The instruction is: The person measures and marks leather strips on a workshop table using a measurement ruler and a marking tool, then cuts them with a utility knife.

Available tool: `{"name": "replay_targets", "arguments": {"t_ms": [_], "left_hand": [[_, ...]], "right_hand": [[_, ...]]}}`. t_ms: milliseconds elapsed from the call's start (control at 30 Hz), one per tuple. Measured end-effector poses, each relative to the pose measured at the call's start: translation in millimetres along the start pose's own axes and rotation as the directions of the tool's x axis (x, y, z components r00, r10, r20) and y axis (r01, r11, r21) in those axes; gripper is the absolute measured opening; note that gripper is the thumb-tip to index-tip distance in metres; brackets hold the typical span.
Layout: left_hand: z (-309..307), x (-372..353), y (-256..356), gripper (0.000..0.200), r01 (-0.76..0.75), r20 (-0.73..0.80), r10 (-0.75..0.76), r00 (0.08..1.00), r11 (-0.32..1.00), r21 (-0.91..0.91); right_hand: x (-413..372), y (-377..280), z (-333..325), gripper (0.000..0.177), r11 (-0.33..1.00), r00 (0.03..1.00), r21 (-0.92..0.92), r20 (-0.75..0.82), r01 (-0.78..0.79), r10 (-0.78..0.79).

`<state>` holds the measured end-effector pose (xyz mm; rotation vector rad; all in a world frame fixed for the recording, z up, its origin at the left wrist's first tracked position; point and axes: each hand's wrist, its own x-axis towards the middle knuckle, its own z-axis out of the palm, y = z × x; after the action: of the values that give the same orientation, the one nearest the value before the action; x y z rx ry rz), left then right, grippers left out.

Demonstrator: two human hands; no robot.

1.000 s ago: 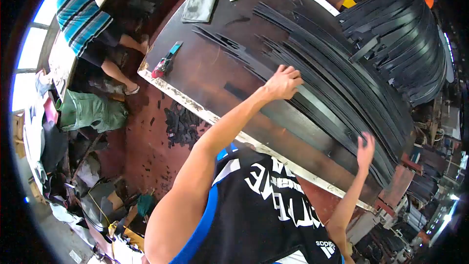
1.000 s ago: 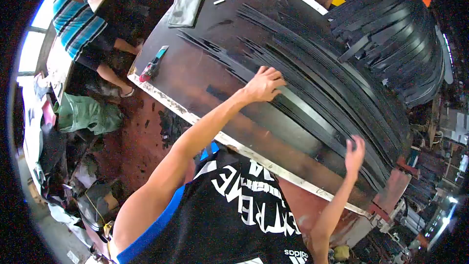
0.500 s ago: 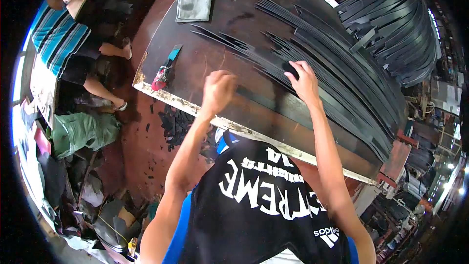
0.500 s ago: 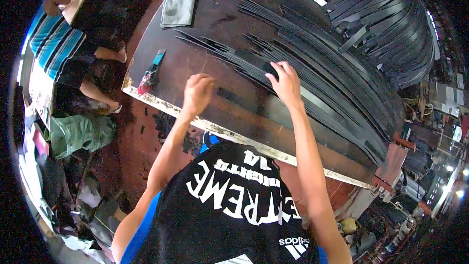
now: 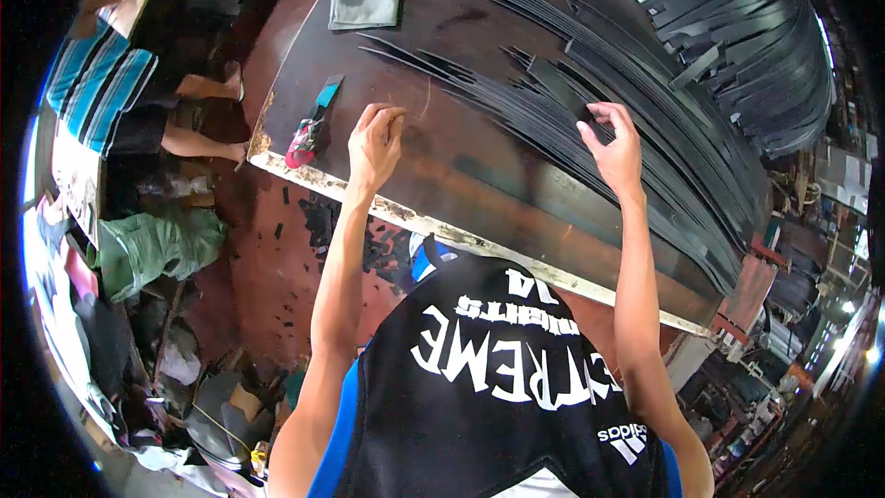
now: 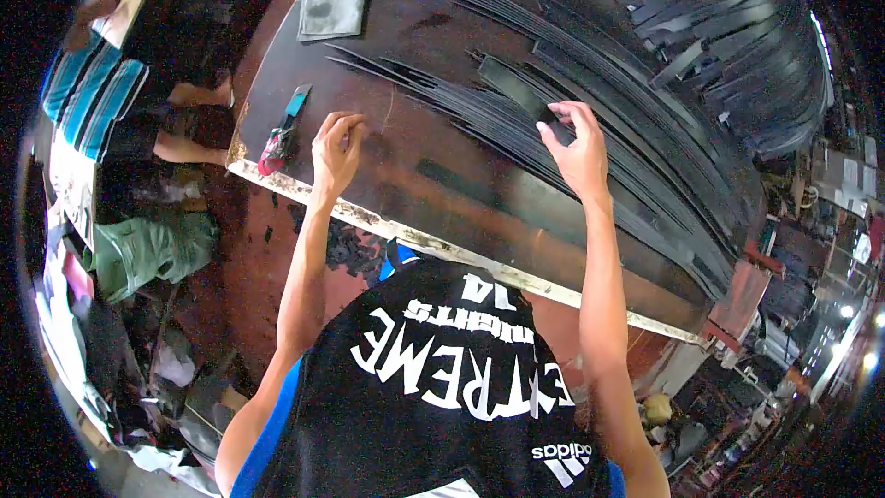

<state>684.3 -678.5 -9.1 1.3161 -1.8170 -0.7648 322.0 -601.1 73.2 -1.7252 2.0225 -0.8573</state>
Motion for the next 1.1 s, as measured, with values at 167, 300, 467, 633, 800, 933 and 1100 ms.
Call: {"name": "replay_targets", "arguments": {"t_ms": [167,300,467,633,800,933,1100], "left_hand": [[18.2,28.9,9.3,0.018,-0.229,0.076,0.221,0.972,0.966,0.123],[29.5,52.5,23.3,0.026,-0.377,0.218,0.340,0.915,0.913,0.159],[47.4,77.8,15.1,0.030,-0.388,0.171,0.362,0.916,0.908,0.156],[47.3,81.1,16.6,0.033,-0.351,0.191,0.321,0.928,0.924,0.153],[44.0,78.4,17.5,0.044,-0.405,0.324,0.320,0.890,0.883,0.238],[49.8,79.2,11.7,0.052,-0.413,0.387,0.301,0.872,0.875,0.251],[51.8,79.9,12.4,0.052,-0.406,0.387,0.296,0.873,0.881,0.243]], "right_hand": [[-3.1,0.7,-5.1,0.035,1.000,1.000,0.021,-0.002,0.008,-0.008],[-3.8,-1.8,-6.3,0.032,1.000,0.999,0.006,0.028,-0.024,0.024],[-0.3,7.3,22.0,0.031,0.988,0.990,-0.145,0.136,0.052,-0.032],[2.0,17.5,40.2,0.032,0.975,0.985,-0.202,0.165,0.092,-0.058],[-1.6,18.3,42.0,0.032,0.973,0.983,-0.214,0.179,0.082,-0.044],[-3.6,19.5,44.3,0.032,0.978,0.986,-0.196,0.162,0.077,-0.045],[-3.9,22.8,45.3,0.032,0.977,0.987,-0.198,0.151,0.076,-0.046]]}}
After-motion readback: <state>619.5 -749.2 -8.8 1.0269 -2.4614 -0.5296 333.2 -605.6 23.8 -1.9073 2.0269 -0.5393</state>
